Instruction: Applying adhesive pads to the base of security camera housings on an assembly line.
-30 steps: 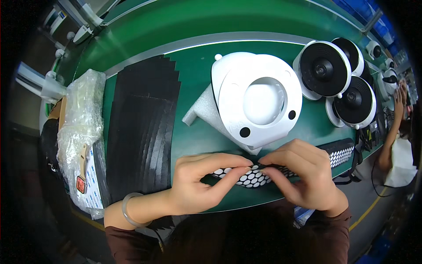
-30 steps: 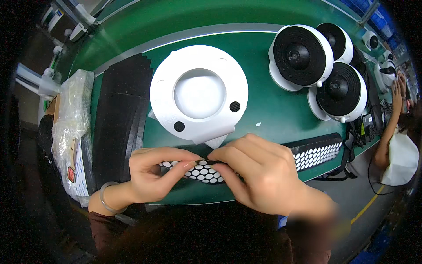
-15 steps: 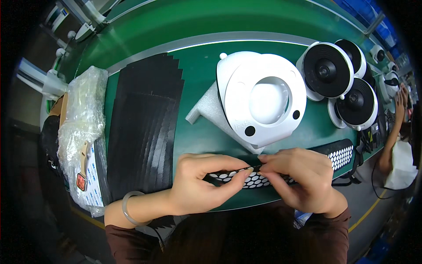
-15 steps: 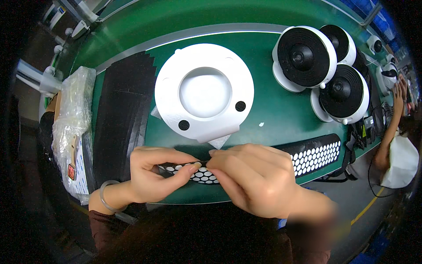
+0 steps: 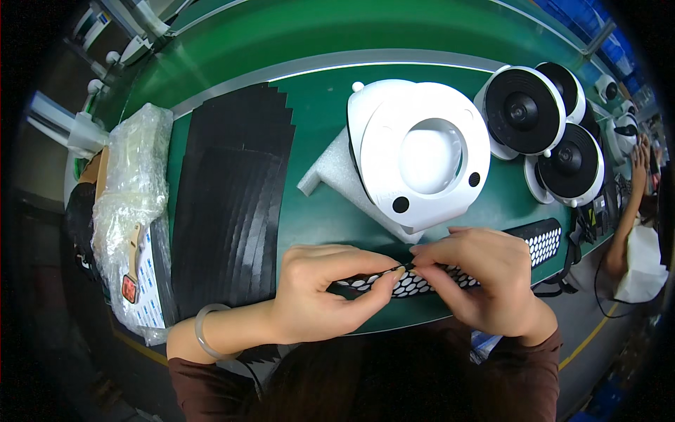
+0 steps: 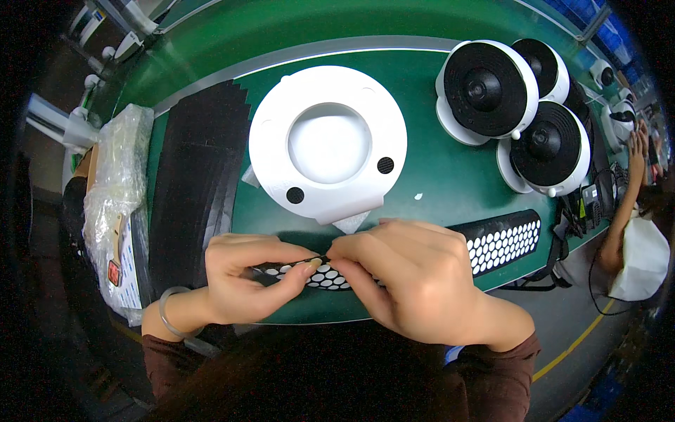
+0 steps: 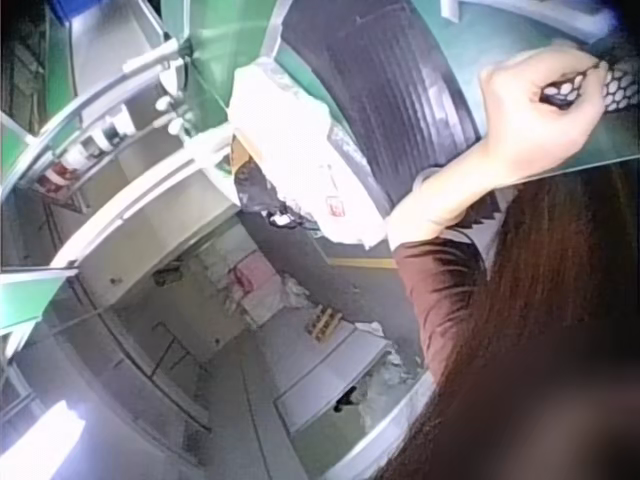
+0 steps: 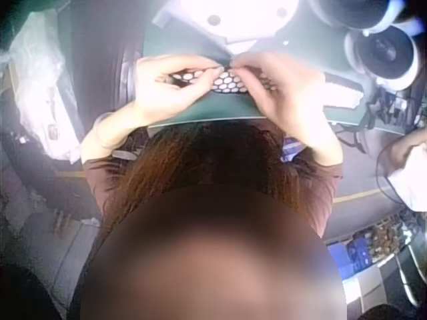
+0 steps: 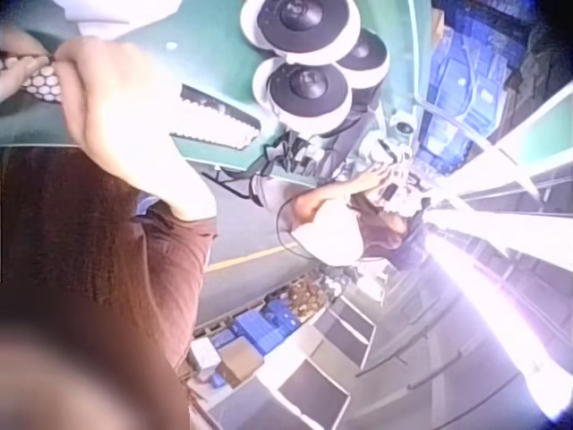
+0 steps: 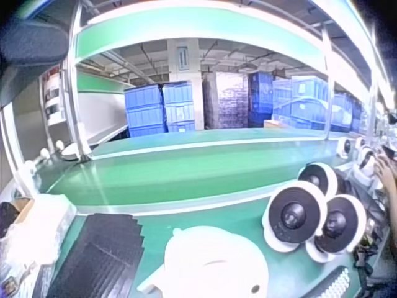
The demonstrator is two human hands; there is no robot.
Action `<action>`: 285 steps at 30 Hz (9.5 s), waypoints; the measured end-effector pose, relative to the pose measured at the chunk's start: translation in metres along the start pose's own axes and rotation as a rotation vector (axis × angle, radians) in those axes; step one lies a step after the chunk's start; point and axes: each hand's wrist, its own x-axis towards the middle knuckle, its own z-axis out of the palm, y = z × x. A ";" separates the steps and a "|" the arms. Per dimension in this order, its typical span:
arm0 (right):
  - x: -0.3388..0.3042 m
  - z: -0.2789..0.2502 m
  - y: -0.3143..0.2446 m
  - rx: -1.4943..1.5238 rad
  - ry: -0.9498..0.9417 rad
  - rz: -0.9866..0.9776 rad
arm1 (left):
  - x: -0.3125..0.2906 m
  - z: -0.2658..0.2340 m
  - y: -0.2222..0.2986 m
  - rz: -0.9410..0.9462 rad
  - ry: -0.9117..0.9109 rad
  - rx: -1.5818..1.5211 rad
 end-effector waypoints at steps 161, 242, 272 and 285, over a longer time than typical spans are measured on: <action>0.021 -0.038 -0.004 -0.078 0.088 -0.112 | 0.004 -0.008 0.005 -0.163 0.039 -0.059; 0.242 0.037 0.136 -0.890 0.359 0.368 | 0.002 -0.006 -0.017 -0.130 -0.069 0.189; 0.256 0.081 0.019 -0.495 -0.538 -0.163 | 0.002 -0.003 -0.033 -0.027 -0.320 -0.126; 0.093 0.024 -0.022 -0.197 -0.451 -0.500 | 0.004 -0.010 -0.032 -0.045 -0.061 0.115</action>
